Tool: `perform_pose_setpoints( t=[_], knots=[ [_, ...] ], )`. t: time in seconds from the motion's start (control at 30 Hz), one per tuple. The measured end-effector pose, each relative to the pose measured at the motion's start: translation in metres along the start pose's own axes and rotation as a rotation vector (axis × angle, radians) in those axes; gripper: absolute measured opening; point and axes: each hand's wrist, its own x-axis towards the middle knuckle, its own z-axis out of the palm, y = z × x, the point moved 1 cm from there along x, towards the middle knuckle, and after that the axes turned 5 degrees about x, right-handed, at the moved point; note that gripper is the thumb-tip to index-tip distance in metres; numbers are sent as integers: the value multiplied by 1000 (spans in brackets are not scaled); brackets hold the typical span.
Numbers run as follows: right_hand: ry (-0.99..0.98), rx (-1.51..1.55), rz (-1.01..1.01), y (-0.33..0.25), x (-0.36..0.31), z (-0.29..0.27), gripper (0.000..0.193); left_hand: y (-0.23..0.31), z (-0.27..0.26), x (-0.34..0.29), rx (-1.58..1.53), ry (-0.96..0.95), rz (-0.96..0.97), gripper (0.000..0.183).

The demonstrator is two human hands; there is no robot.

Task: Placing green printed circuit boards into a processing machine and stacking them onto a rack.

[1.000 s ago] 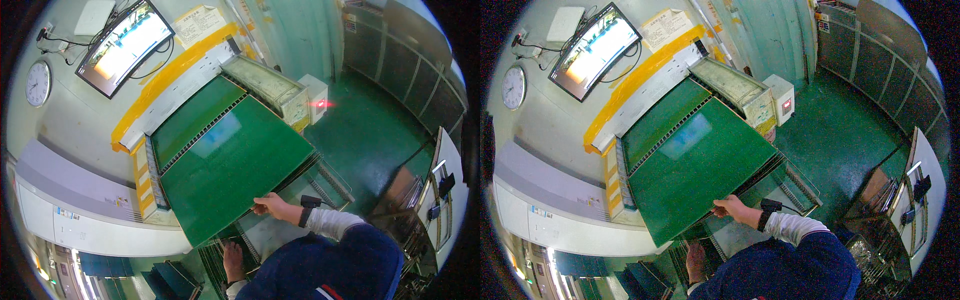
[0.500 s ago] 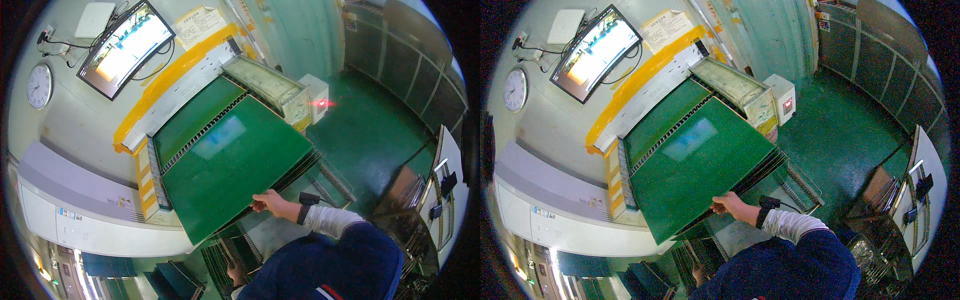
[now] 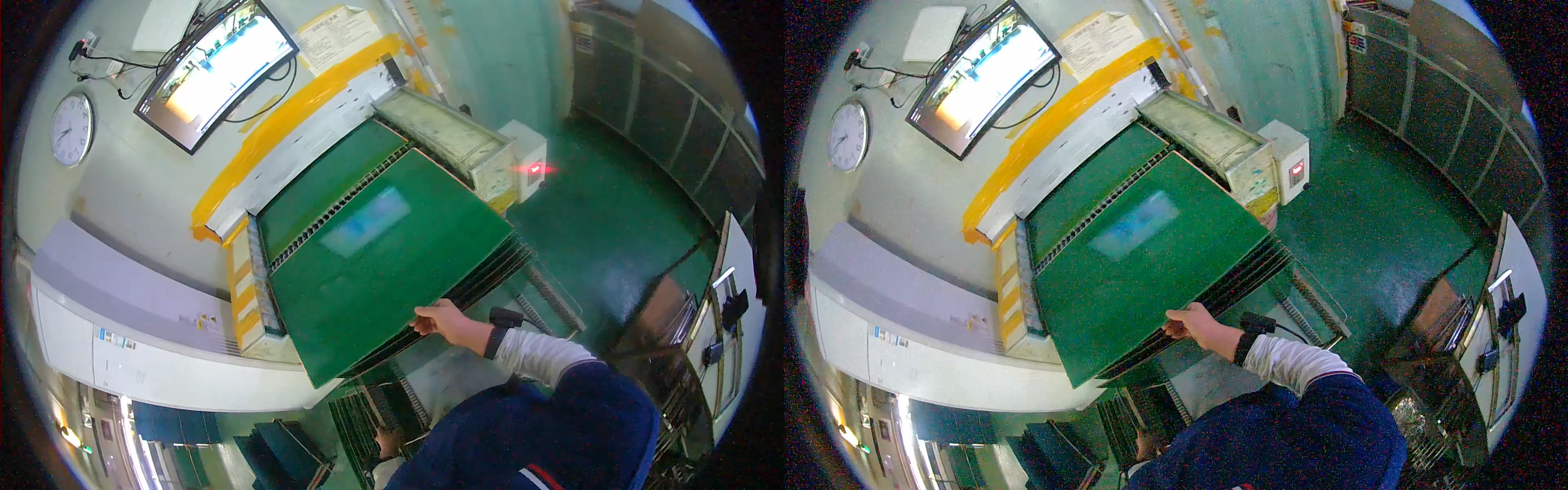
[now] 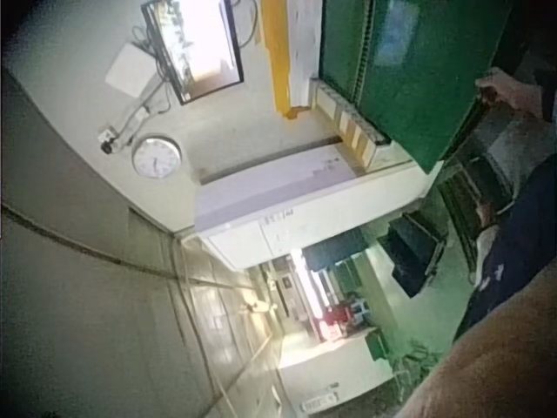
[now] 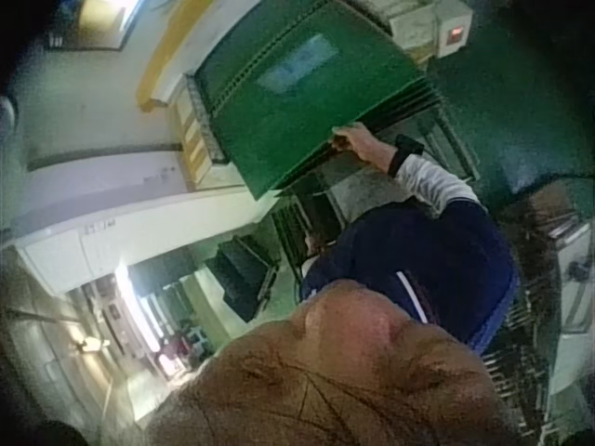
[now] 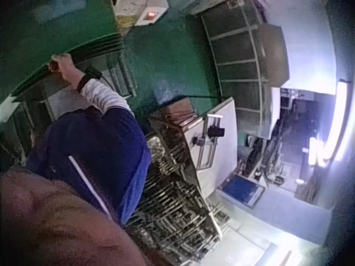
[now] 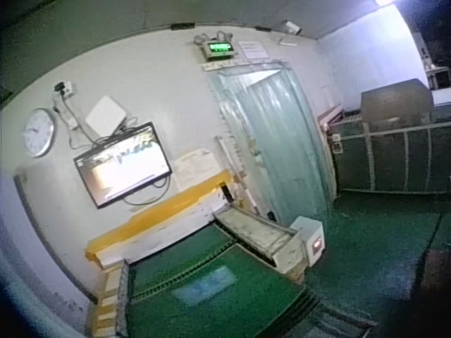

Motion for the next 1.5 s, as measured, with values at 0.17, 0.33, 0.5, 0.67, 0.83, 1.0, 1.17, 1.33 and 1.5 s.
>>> perform_pose_setpoints(
  t=[0.17,0.33,0.5,0.67,0.83,1.0,1.17,1.33,1.5],
  knots=[
    [-14,-23,-14,1,3,11,28,-33,12,24,138,53,1,66],
    [-48,-19,22,4,4,22,29,-68,17,49,193,92,23,64],
    [-19,-24,-5,1,5,19,28,-50,19,51,268,53,24,64],
    [-57,-14,-34,-7,10,23,26,-44,14,47,353,-4,12,63],
    [-55,-78,-1,-10,14,28,28,-44,12,46,394,-22,-11,61],
    [-51,-51,-18,-10,21,29,27,-39,6,46,414,-30,-14,59],
    [-48,-23,-32,-12,26,27,26,-36,3,48,442,-42,-28,57],
    [-67,-74,25,-15,31,26,21,-44,9,56,473,-56,-73,56],
    [-45,-62,28,-14,33,34,21,-55,17,60,461,-79,121,49]
  ],
)
